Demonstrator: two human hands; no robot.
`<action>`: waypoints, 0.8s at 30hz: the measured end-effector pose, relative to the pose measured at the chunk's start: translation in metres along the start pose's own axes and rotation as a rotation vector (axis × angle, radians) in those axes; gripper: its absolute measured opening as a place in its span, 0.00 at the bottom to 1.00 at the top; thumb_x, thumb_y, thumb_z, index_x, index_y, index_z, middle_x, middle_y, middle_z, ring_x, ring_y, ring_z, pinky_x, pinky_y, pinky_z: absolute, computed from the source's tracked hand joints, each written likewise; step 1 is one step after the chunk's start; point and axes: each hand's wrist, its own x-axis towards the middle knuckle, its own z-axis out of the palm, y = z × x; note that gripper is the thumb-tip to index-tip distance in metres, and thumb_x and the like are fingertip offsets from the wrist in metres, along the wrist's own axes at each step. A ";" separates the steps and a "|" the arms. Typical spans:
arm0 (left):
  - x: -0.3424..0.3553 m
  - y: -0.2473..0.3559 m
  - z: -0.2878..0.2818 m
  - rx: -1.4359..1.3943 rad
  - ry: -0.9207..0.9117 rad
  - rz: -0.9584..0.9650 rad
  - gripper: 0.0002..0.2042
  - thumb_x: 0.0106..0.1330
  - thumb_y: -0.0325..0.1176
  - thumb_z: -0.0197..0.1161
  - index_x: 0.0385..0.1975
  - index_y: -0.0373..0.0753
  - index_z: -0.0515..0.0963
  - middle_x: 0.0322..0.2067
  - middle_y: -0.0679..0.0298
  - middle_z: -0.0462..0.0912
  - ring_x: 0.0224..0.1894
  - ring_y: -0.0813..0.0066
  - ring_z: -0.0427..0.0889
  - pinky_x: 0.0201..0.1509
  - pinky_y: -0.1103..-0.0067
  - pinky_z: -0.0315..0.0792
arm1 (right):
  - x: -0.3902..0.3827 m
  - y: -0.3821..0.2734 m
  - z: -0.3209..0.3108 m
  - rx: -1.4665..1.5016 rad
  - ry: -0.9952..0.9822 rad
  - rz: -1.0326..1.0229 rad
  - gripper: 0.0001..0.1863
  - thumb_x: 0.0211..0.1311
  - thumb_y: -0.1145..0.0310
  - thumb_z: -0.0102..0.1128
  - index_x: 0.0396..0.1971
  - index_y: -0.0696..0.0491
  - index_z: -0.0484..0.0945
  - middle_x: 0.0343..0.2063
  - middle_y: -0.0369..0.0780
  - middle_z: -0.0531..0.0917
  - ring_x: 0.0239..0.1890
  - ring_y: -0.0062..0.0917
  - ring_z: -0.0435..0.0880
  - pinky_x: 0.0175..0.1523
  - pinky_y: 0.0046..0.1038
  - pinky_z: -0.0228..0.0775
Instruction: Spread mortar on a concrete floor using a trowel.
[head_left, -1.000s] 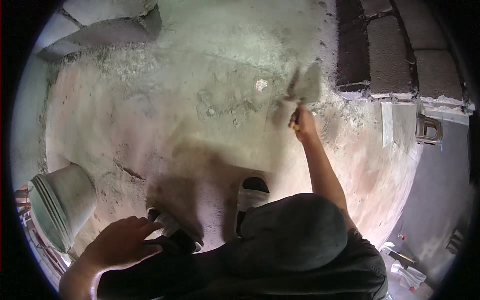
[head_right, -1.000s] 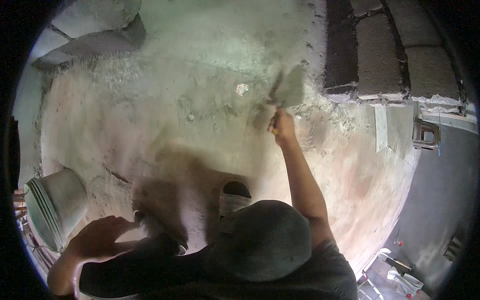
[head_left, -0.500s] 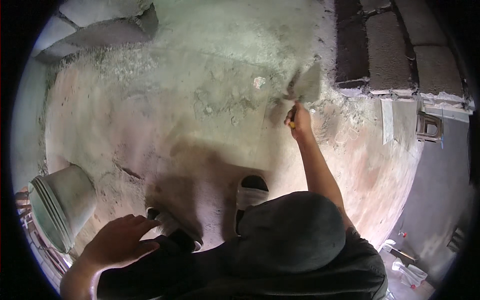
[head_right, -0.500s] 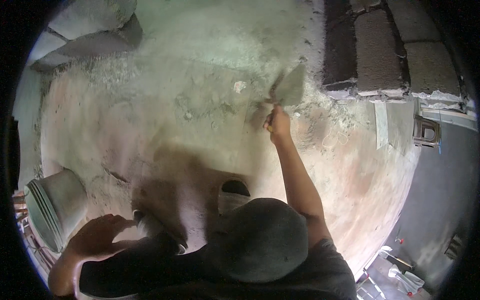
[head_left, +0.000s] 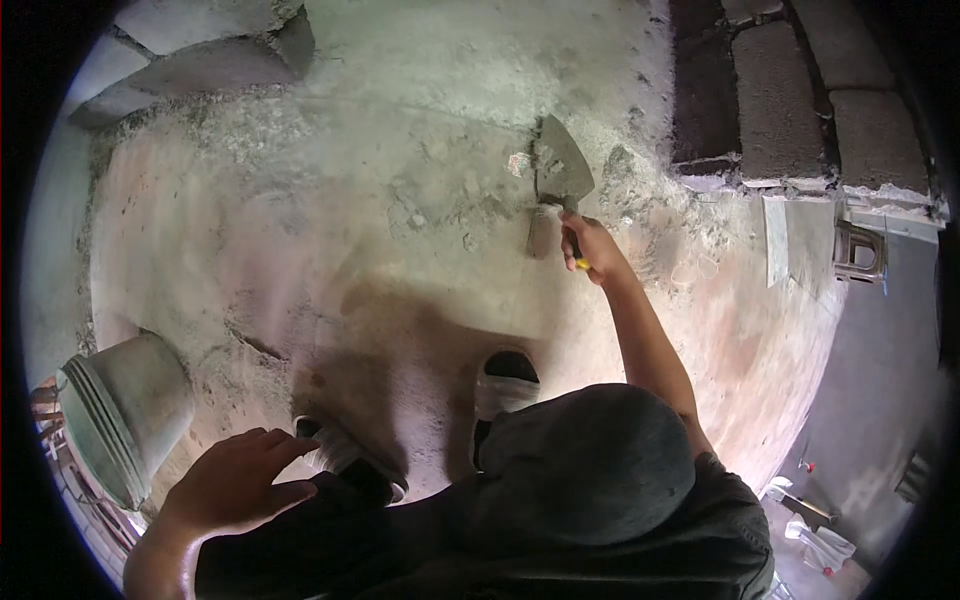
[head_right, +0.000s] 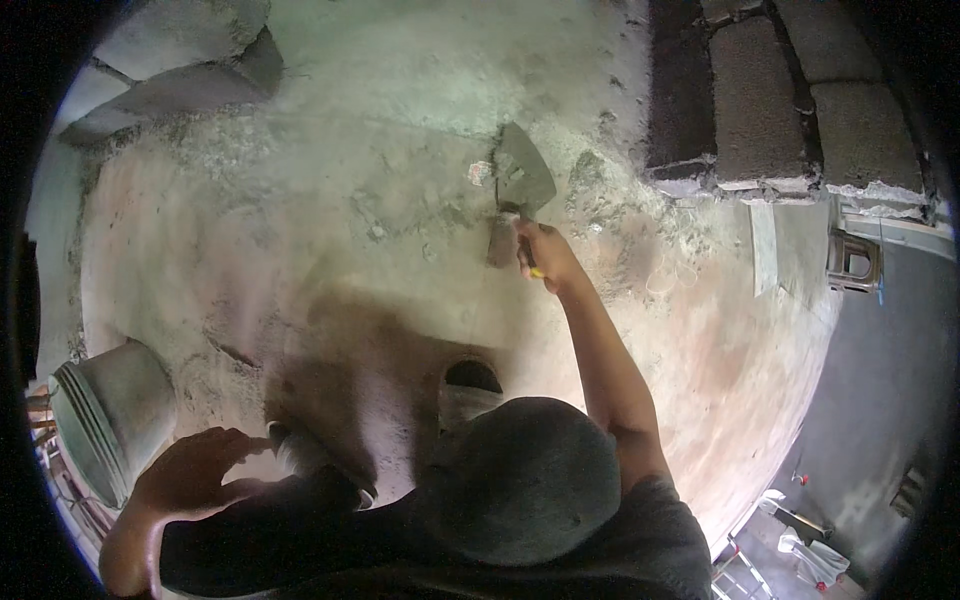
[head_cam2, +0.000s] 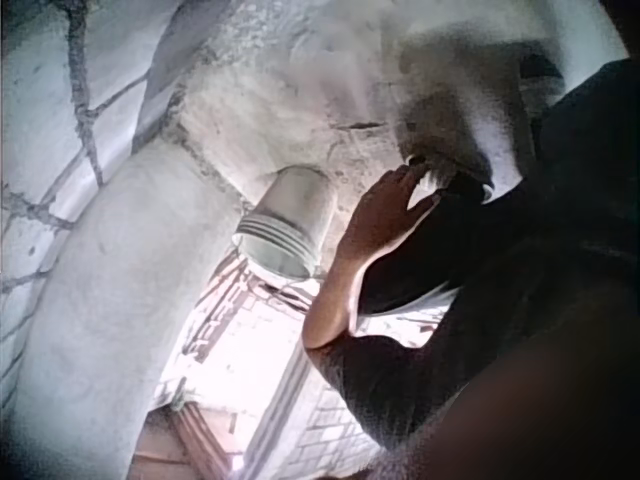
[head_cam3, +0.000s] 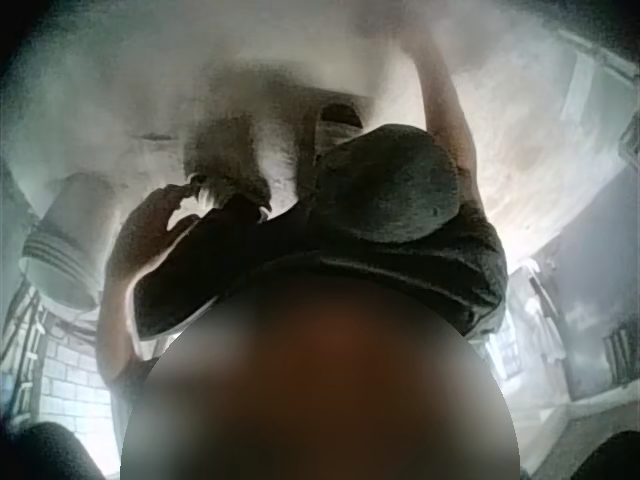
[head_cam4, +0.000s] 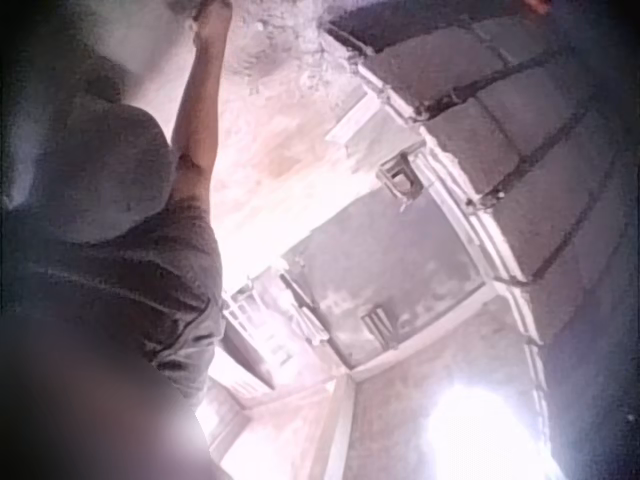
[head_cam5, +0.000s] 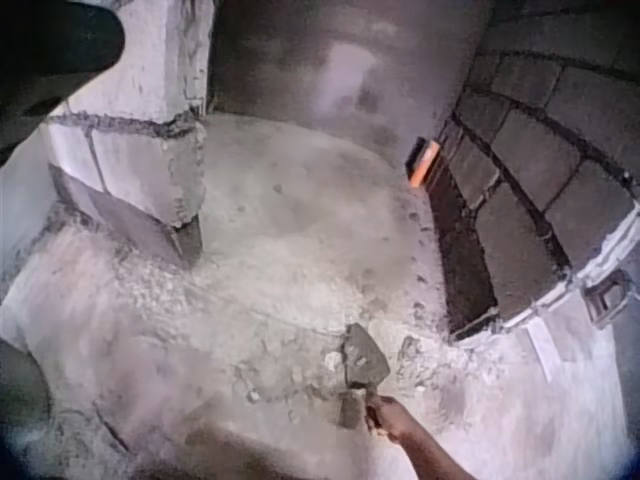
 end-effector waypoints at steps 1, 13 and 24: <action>-0.001 0.001 -0.001 -0.002 0.000 -0.004 0.25 0.69 0.51 0.60 0.61 0.45 0.72 0.50 0.53 0.81 0.54 0.54 0.79 0.59 0.65 0.73 | -0.005 0.002 -0.001 -0.100 0.032 0.017 0.18 0.68 0.53 0.57 0.26 0.52 0.71 0.13 0.35 0.72 0.10 0.22 0.67 0.17 0.26 0.60; 0.001 -0.005 0.004 -0.047 -0.001 0.027 0.26 0.70 0.51 0.60 0.62 0.44 0.71 0.46 0.54 0.81 0.51 0.55 0.80 0.57 0.65 0.74 | 0.006 0.011 -0.039 0.030 0.069 0.073 0.22 0.72 0.54 0.52 0.18 0.49 0.70 0.11 0.35 0.70 0.09 0.23 0.67 0.18 0.27 0.61; 0.001 -0.001 0.002 -0.059 -0.009 -0.008 0.27 0.69 0.50 0.62 0.63 0.45 0.71 0.44 0.57 0.81 0.49 0.61 0.81 0.54 0.68 0.74 | 0.002 -0.005 -0.010 0.089 0.112 0.006 0.18 0.72 0.53 0.55 0.33 0.55 0.72 0.11 0.34 0.71 0.09 0.20 0.67 0.16 0.25 0.60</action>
